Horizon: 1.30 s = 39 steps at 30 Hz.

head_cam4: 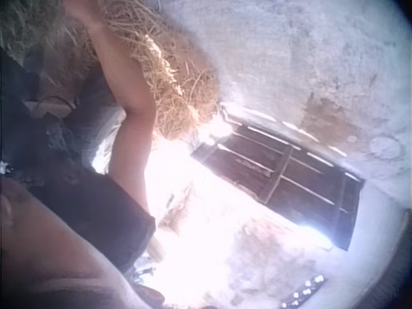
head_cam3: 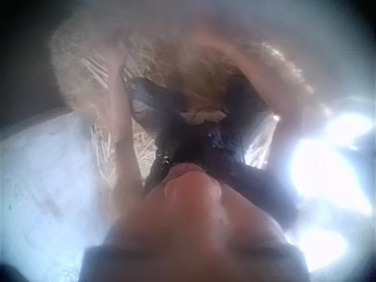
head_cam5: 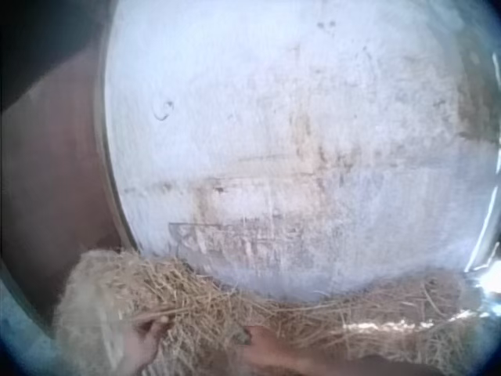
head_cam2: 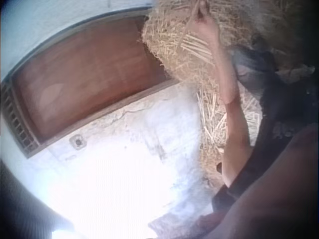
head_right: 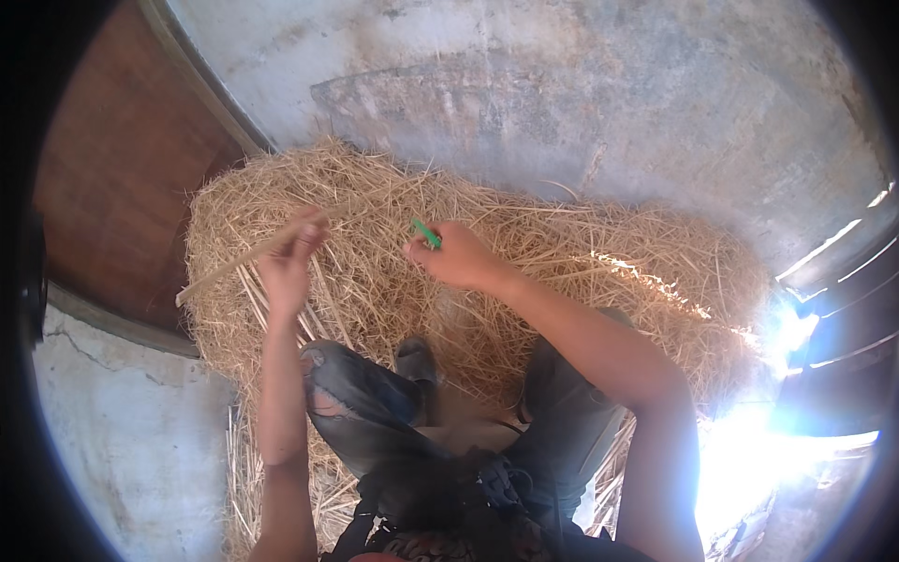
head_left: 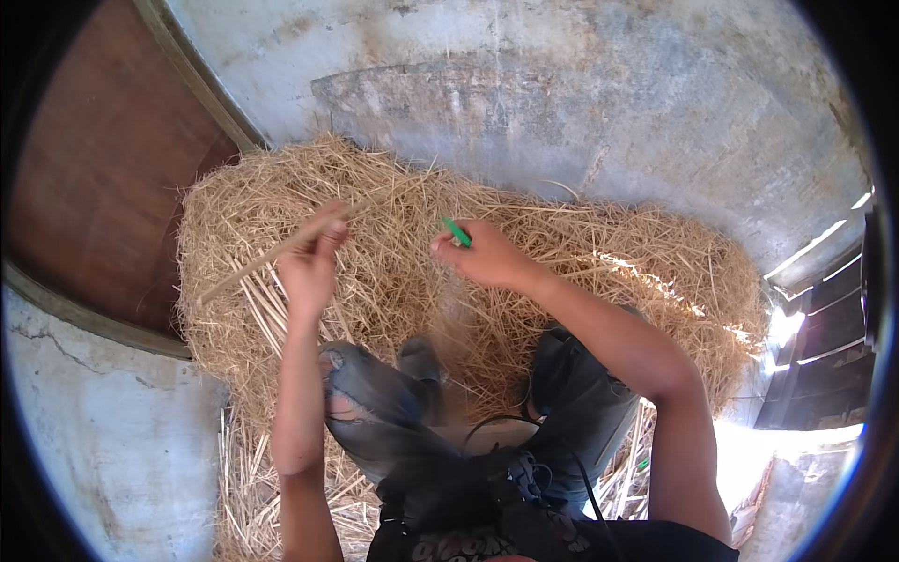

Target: The person uses a small utility knife to scrape and smooth the surface of a long, thin bamboo strip. They work by hand, repeatedly pulling the blade along the length of the wood while sitting over a large pile of straw.

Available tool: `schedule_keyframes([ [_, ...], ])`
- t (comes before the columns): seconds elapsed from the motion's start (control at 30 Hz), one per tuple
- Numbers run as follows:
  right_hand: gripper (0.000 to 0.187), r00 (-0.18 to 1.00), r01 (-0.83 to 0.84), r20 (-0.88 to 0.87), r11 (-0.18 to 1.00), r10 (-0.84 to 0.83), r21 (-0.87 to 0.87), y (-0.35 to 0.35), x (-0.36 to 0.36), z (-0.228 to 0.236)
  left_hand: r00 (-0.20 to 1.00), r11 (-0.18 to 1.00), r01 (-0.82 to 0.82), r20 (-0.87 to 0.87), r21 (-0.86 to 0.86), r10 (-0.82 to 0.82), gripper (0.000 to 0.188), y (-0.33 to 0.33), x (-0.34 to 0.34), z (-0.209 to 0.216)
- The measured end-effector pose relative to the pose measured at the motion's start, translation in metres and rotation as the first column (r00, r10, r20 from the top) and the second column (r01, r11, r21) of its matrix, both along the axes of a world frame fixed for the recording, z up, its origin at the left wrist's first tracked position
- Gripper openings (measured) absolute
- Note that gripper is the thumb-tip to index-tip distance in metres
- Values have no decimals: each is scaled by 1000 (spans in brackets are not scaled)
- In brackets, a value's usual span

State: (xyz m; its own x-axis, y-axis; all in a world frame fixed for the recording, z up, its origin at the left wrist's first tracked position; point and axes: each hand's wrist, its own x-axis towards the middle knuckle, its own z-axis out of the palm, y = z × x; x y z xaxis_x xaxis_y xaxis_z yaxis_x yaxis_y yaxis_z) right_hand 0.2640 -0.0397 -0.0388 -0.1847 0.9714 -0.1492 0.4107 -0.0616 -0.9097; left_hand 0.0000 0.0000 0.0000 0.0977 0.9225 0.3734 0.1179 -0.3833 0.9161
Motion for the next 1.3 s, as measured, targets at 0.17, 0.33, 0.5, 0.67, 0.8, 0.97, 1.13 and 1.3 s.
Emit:
schedule_keyframes([
  [0.17,37,838,85,-472,919,-275,-384,-14,3,13,931,962,247,-303,114,-203,25,-55,41,-43],
  [0.33,29,880,15,-457,969,-130,-248,-16,14,5,817,772,430,-565,467,-113,50,-79,53,-52],
  [0.5,26,911,85,-411,988,-25,128,-25,12,23,935,924,178,-351,338,-51,56,-76,56,-62],
  [0.67,29,946,222,-289,943,-146,248,-25,26,46,852,807,505,25,-305,-523,44,-85,50,-74],
  [0.8,33,856,425,-421,872,-300,243,-26,45,60,805,685,521,28,-509,-592,37,-97,67,-70],
  [0.97,30,804,502,-487,829,-343,245,-20,55,52,849,880,401,-257,-255,-461,33,-95,73,-69],
  [1.13,33,799,542,-479,781,-364,310,-14,53,46,846,923,337,-369,-187,-384,30,-93,74,-68],
  [1.3,36,893,449,-147,825,-425,344,-15,52,52,856,734,470,51,-491,-515,36,-95,70,-59],
])
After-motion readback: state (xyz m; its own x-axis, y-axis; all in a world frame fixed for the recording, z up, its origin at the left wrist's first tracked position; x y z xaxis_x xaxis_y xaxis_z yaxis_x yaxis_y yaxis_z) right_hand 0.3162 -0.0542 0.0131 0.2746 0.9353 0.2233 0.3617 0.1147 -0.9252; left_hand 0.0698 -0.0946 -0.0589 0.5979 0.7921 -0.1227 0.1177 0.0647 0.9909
